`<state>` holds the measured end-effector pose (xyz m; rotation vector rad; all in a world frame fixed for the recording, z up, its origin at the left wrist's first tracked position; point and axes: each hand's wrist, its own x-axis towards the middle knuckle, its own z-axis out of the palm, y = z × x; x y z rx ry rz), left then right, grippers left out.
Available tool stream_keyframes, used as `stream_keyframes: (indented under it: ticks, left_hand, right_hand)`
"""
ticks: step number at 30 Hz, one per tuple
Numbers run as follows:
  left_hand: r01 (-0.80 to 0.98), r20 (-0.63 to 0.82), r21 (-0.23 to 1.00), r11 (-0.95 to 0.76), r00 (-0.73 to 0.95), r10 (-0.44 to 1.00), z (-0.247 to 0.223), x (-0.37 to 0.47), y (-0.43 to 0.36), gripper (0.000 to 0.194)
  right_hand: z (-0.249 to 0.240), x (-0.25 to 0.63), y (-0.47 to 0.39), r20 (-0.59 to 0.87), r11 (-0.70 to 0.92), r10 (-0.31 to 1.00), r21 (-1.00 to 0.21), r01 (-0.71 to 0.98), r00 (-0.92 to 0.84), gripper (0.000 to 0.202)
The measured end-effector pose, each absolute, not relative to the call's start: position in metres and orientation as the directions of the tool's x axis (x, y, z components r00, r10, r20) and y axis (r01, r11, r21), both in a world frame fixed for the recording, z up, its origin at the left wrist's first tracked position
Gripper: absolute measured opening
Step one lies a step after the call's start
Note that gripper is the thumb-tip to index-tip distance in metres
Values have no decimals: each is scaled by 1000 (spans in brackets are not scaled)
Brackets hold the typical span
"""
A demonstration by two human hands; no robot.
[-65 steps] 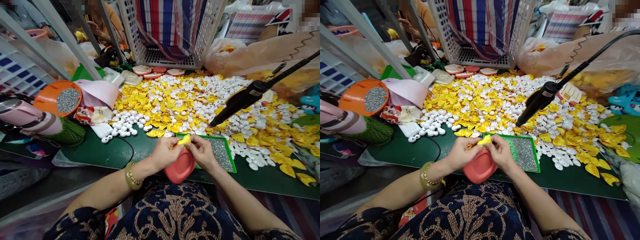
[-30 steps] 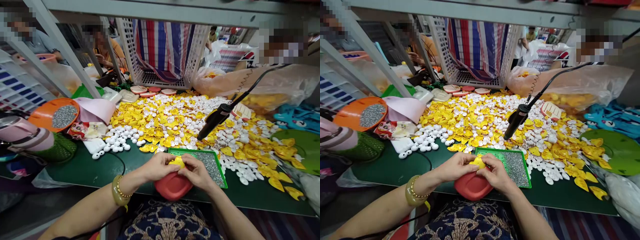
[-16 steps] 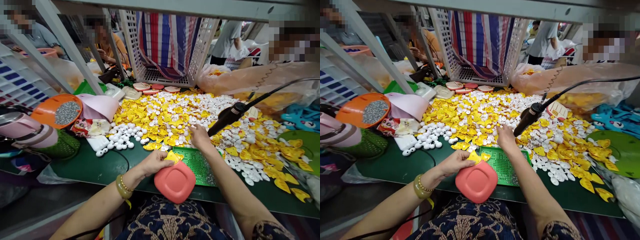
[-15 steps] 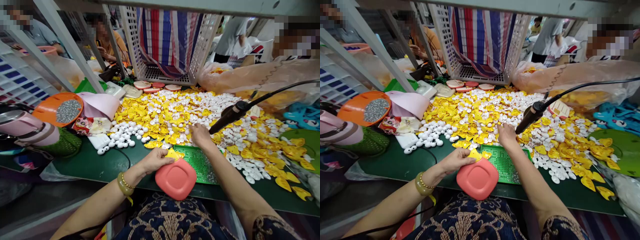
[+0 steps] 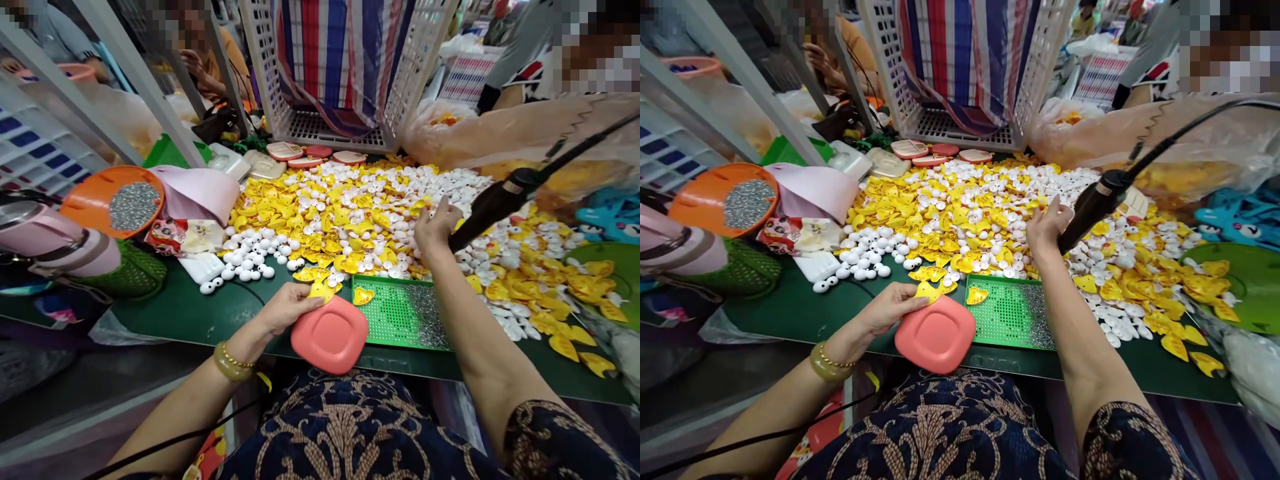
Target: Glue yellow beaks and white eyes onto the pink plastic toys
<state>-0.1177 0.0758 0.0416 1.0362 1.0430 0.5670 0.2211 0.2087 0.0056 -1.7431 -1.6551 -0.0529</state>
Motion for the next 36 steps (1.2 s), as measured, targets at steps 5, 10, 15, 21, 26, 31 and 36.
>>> stream_keyframes:
  ticks: [5,10,15,21,26,31,36]
  left_hand:
    - [44,-476,868,495,357,803,36,-138,72,43]
    - [75,-516,851,520,310,799,28,-146,66,47]
    - [95,-521,849,519,312,795,26,-141,60,49]
    - [114,-509,857,503,347,788,32,-142,60,49]
    - [165,-450,891,422,430,783,38,-149,67,49]
    - [266,-337,937,226,520,785,55,-149,79,45]
    - [408,-63,855,-319,693,718,94,-128,89,31]
  right_hand:
    - [16,209,181,468,110,860,-560,821,204,35]
    - [6,156,161,238,251,963,-630,735,-125,24]
    - [3,59,167,142,375,917,-619,690,-372,23]
    - [-1,-29,165,18,374,900,-545,750,-435,33]
    - [10,-29,169,-12,254,948,-573,779,-318,25]
    - [30,17,146,68,204,964,-807,554,-257,36]
    - [48,78,96,173,153,965,-981,-115,-196,32]
